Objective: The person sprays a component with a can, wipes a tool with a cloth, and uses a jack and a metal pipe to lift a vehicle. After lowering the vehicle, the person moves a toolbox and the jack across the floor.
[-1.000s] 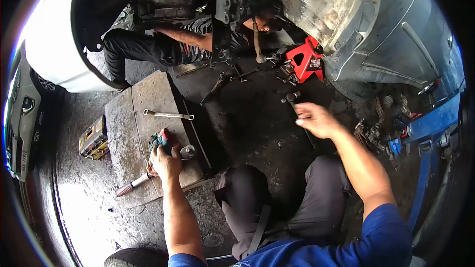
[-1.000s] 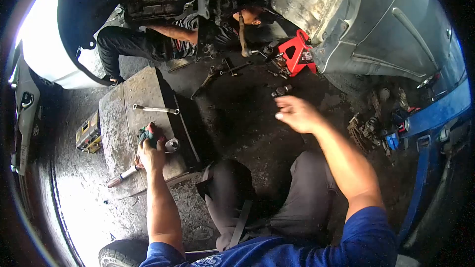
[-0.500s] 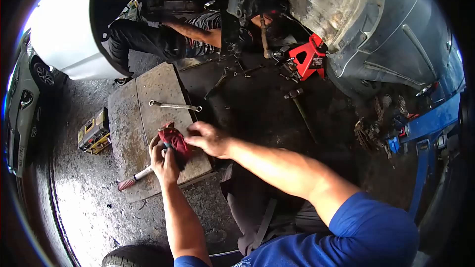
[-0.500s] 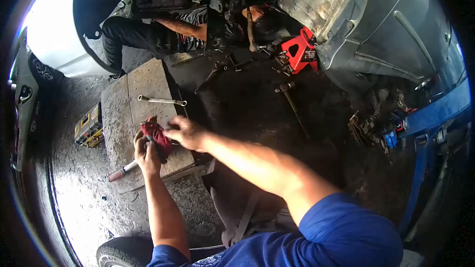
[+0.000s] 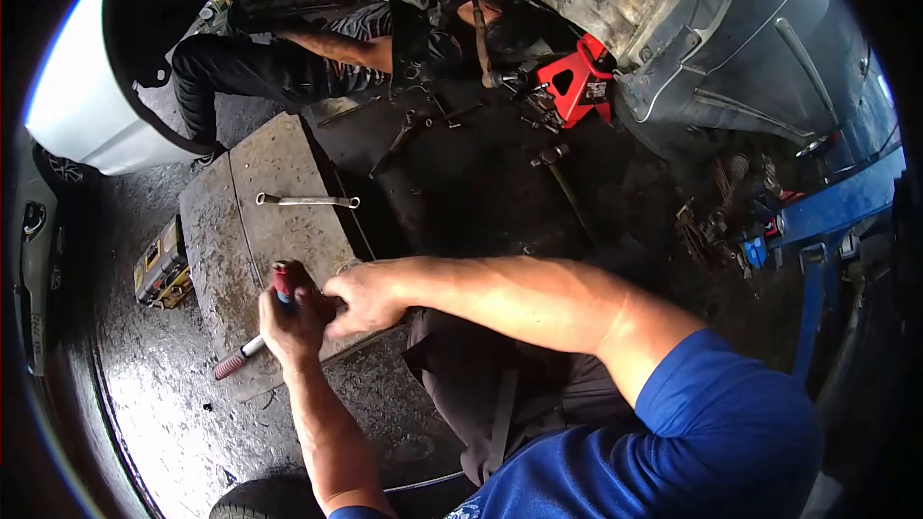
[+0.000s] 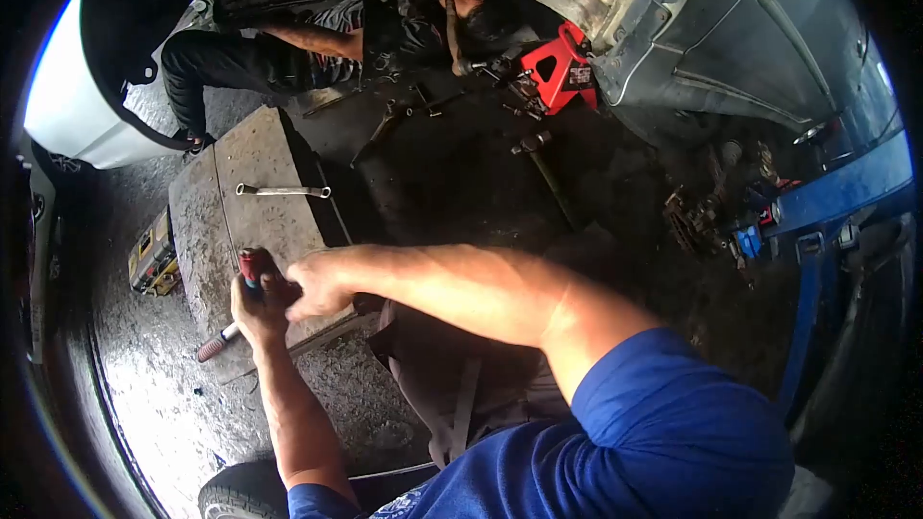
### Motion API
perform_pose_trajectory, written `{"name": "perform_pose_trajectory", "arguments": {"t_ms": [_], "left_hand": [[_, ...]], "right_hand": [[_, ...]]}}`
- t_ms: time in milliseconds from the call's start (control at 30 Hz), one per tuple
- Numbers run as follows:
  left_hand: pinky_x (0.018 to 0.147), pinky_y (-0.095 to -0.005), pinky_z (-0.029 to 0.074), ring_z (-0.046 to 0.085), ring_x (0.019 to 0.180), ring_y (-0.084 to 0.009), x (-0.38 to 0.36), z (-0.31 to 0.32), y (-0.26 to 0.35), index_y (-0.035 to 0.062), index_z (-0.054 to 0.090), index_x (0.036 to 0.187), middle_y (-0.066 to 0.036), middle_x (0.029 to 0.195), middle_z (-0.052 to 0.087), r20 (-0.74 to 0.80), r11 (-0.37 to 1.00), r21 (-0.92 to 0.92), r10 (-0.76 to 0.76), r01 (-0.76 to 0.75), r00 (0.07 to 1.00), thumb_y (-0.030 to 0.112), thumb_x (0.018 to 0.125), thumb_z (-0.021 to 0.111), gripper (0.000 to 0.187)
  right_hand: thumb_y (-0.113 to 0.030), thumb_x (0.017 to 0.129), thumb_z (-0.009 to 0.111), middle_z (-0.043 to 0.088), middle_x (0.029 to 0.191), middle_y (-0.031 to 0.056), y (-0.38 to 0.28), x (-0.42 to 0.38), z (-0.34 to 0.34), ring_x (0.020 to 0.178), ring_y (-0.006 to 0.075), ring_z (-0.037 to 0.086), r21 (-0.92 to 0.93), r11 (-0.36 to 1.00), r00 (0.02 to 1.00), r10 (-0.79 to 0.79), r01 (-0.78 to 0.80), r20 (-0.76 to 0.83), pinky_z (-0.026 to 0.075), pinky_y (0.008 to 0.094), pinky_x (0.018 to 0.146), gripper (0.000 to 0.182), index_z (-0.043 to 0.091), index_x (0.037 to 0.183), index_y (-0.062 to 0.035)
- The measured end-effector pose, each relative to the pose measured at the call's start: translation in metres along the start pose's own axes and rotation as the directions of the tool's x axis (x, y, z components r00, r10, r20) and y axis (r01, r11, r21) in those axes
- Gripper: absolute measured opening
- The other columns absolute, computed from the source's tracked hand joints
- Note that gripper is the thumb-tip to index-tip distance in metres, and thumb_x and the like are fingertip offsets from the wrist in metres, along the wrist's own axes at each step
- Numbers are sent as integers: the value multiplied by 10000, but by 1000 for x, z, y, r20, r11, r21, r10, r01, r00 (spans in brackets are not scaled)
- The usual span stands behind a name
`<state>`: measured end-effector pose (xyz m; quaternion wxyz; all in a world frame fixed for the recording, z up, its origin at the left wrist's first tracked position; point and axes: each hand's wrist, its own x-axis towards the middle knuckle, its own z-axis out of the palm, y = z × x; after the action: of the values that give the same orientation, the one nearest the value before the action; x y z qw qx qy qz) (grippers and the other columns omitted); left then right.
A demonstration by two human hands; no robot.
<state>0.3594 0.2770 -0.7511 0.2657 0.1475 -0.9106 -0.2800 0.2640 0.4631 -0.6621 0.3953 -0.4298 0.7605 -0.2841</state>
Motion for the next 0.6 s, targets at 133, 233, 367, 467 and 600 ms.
{"name": "perform_pose_trajectory", "arguments": {"t_ms": [133,233,367,467,600], "left_hand": [[1089,-528,260,365,1317,-384,-17,27,-31,52,521,1298,-202,1367,467,-8,948,319,-10,12,1000,541,869,556,651],[1145,-521,150,296,1376,-366,-25,30,-14,63,512,1324,-159,1433,425,65,890,456,-57,21,996,533,848,573,672],[1142,-501,171,334,1355,-350,-26,30,-19,63,541,1294,-160,1412,451,48,900,433,-82,54,995,480,859,589,604],[1140,-499,178,343,1349,-348,-26,30,-21,61,546,1285,-163,1402,461,48,903,427,-70,42,996,464,861,594,588],[1141,-489,176,350,1343,-344,-27,29,-20,62,557,1272,-163,1392,471,47,905,422,-81,53,996,463,857,601,579]], "right_hand": [[-437,843,650,538,1306,232,22,-46,-40,1233,323,515,-139,981,986,147,-135,78,419,388,1030,693,463,1349,0],[-440,861,637,520,1333,225,66,-71,-57,1246,336,502,-194,951,969,246,-242,-7,411,395,1040,703,433,1364,6],[-461,866,612,548,1293,231,104,-106,-73,1226,342,513,-260,900,936,342,-351,-78,421,400,1016,698,453,1348,18],[-451,870,609,542,1305,229,117,-122,-79,1226,340,515,-278,853,896,436,-441,-83,421,398,1018,692,448,1353,17],[-406,866,627,559,1293,215,139,-124,-85,1217,333,526,-292,814,861,503,-503,-80,430,392,1012,666,455,1349,20]]}}
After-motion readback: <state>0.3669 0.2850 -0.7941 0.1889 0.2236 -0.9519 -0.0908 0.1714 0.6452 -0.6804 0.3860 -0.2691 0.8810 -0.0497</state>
